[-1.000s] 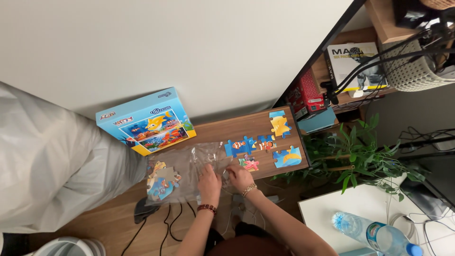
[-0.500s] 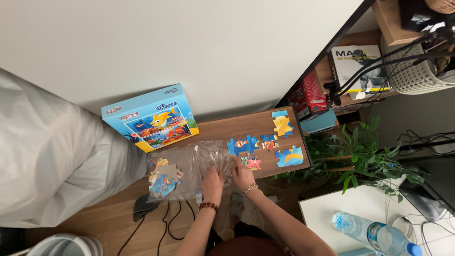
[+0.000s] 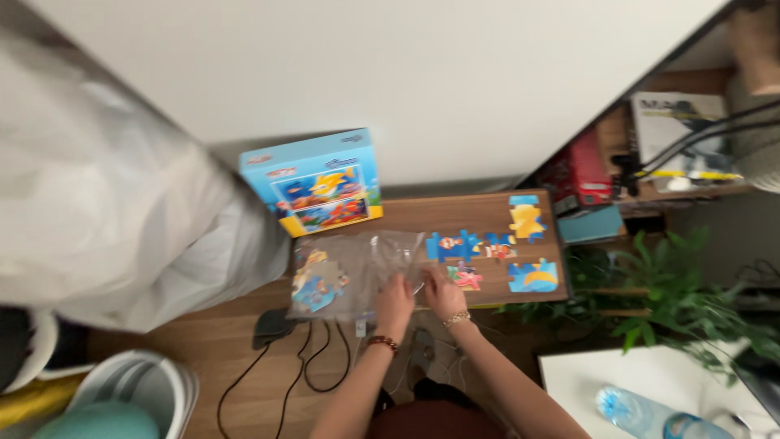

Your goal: Assembling a jigsaw puzzle on a desk by taking pieces out of a bag and connecting them.

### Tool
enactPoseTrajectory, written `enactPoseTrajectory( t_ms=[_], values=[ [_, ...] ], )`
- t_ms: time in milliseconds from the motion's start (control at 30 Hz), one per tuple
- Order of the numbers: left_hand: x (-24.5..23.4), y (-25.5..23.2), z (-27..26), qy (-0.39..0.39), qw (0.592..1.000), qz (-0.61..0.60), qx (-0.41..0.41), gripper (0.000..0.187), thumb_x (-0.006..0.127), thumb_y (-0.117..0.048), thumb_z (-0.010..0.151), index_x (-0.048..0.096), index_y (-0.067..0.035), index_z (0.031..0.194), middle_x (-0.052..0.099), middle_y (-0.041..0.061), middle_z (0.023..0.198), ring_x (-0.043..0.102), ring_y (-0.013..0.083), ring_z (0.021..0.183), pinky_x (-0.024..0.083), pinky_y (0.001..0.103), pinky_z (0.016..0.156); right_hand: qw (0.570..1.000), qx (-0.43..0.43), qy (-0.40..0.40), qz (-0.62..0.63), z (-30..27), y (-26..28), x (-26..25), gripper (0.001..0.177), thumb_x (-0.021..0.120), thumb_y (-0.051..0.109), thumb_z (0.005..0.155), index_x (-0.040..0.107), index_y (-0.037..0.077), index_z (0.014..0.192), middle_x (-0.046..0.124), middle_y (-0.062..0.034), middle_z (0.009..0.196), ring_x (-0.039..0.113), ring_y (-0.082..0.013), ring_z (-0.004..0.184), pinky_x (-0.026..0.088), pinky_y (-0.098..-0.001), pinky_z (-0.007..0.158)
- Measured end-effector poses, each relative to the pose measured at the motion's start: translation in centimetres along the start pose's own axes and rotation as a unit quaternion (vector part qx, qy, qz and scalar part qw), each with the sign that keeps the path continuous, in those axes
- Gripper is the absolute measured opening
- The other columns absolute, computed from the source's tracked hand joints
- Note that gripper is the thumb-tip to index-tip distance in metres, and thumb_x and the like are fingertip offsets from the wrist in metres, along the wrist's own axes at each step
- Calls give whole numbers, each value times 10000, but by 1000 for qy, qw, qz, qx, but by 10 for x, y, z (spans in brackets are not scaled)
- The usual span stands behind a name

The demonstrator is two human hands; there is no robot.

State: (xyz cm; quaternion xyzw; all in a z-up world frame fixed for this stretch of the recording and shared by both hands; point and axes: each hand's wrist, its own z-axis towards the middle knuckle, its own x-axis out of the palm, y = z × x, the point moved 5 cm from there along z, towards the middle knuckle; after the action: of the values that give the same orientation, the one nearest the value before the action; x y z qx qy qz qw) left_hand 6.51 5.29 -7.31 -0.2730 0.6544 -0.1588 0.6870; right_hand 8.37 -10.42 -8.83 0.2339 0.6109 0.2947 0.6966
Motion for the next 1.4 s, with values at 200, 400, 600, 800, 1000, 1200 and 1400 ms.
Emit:
enactPoseTrajectory(
  t_ms=[200, 400, 600, 800, 1000, 1200, 1400],
  values=[
    [-35, -21, -12, -73, 994, -61, 58, 122, 590, -201, 951, 575, -80, 944, 688, 166, 888, 670, 410, 811, 538, 534, 674, 972, -219, 22, -78, 6, 78, -18, 204, 659, 153, 818, 717, 105, 1008, 699, -133, 800, 692, -362, 731, 549, -488, 646],
    [-65, -34, -23, -99, 985, -104, 93, 102, 599, -181, 960, 567, -84, 952, 674, 157, 884, 659, 399, 779, 526, 529, 660, 931, -124, 253, -230, 21, 7, 53, 171, 660, 272, 878, 716, 111, 895, 731, -167, 866, 730, -354, 789, 586, -474, 677],
    [-115, -58, -31, -148, 977, -111, 107, 96, 614, -187, 974, 620, -94, 998, 656, 153, 896, 651, 385, 807, 531, 498, 662, 915, -60, 357, 181, 50, -53, 160, 328, 633, 253, 936, 671, 91, 1219, 721, -93, 1157, 692, -204, 1065, 564, -349, 936],
    [-127, -59, -37, -187, 972, -80, 121, 76, 599, -181, 1011, 624, -110, 999, 684, 104, 919, 650, 361, 864, 545, 488, 749, 825, 49, 362, 431, 56, 53, 144, 569, 693, 163, 889, 516, 129, 1428, 670, 6, 1177, 675, -104, 1036, 609, -307, 849],
    [-143, -59, -42, -145, 980, -111, 73, 78, 606, -187, 1024, 627, -117, 1051, 688, 107, 923, 677, 359, 818, 541, 472, 659, 918, 31, 363, 153, 71, 131, 124, 525, 782, 234, 861, 579, 147, 1338, 756, -39, 875, 699, -160, 648, 557, -343, 539],
    [-149, -54, -44, -174, 968, -158, 84, 69, 612, -167, 1012, 623, -118, 1059, 688, 108, 950, 688, 361, 816, 550, 460, 657, 898, 114, 370, 211, 67, 75, 190, 304, 741, 231, 880, 638, 81, 1124, 783, -65, 900, 703, -199, 669, 543, -358, 559],
    [-146, -53, -43, -144, 971, -169, 85, 72, 614, -166, 1014, 629, -110, 1056, 696, 110, 962, 688, 357, 809, 554, 454, 656, 928, 15, 344, 144, 55, 128, 135, 526, 839, 283, 767, 574, 115, 1189, 751, -132, 959, 766, -247, 885, 601, -375, 768]
  ],
)
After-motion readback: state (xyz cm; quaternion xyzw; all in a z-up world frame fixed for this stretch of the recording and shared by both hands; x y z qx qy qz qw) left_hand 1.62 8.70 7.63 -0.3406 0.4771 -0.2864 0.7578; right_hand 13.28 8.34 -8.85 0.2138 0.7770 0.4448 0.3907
